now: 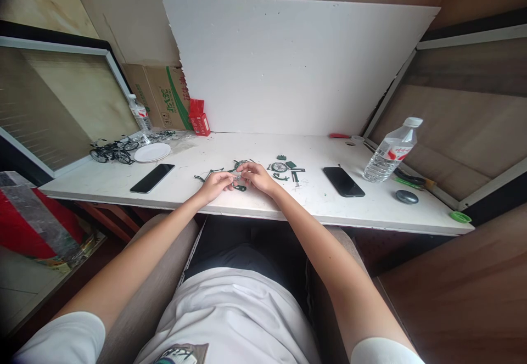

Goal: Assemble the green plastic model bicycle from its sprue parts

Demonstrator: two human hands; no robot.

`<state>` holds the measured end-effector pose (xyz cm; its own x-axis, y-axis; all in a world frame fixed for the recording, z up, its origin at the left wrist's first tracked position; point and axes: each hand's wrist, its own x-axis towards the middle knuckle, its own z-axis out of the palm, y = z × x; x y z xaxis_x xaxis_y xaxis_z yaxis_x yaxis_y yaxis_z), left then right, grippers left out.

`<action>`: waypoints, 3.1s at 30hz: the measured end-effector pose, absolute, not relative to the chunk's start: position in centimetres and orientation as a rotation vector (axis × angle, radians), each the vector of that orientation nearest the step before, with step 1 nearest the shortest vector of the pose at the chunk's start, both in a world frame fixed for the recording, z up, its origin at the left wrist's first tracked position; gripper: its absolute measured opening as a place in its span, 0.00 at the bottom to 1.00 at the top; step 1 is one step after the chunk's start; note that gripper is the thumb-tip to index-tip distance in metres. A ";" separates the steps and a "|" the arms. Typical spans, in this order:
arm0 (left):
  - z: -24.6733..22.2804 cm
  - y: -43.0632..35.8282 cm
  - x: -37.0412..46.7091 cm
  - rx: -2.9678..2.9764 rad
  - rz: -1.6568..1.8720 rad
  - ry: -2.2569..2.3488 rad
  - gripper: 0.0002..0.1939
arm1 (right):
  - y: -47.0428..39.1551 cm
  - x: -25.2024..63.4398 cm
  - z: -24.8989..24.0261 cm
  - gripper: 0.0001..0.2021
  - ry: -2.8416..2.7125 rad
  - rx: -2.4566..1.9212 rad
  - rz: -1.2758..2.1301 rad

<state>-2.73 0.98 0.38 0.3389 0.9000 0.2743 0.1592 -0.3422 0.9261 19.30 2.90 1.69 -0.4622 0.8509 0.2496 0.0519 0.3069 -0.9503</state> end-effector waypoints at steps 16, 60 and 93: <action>0.3 1.1 -3.0 1.746 1.074 0.983 0.16 | 2.8 19.2 1.8 0.12 -1.768 -0.804 1.257; 0.6 0.7 -2.8 1.777 1.106 1.020 0.12 | 3.4 19.3 1.8 0.13 -1.645 -0.995 0.862; 0.1 1.1 -2.9 1.801 1.094 1.008 0.11 | 4.6 19.8 -0.4 0.08 -2.041 -1.292 0.327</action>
